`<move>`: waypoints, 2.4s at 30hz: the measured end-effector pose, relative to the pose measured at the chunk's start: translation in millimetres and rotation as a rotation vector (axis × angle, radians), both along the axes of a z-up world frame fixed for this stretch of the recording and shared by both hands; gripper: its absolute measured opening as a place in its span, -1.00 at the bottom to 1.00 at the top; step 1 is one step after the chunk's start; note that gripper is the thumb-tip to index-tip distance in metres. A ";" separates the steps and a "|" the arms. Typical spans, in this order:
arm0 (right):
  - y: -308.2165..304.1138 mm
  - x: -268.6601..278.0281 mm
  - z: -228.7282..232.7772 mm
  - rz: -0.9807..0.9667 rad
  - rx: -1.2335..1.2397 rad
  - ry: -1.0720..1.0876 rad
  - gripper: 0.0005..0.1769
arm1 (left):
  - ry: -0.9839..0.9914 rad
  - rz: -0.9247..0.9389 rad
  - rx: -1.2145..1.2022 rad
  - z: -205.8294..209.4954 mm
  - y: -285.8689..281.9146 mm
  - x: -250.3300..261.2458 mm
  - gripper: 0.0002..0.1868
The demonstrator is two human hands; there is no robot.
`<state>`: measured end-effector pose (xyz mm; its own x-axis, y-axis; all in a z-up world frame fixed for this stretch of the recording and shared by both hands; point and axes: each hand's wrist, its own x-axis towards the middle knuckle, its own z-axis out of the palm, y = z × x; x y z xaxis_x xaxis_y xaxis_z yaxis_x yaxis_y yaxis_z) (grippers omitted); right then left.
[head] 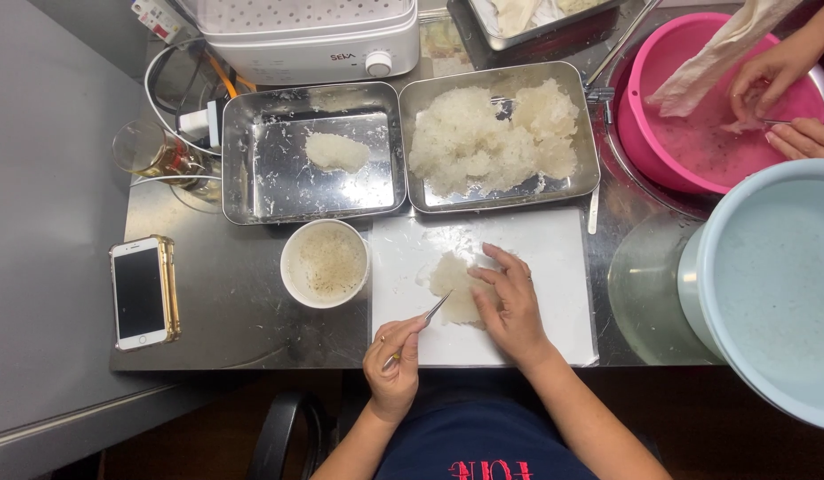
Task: Using tweezers to meticulously remove small dark impurities from bird's nest on a prep surface.
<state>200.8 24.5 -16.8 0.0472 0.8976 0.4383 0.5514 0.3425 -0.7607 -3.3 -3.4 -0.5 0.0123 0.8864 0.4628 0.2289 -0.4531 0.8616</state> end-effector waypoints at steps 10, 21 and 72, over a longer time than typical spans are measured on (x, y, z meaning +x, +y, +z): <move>5.6 -12.8 16.9 -0.008 0.057 -0.145 -0.87 | -0.124 0.035 -0.222 -6.5 -5.8 -4.7 -0.78; 0.6 -13.9 10.9 -0.032 -0.147 -0.007 -0.96 | -0.205 0.043 -0.324 -9.5 -6.0 -5.8 -0.75; 2.8 8.7 11.7 0.033 -0.157 -0.040 -0.66 | -0.267 0.243 -0.336 7.3 -23.9 -49.5 -0.74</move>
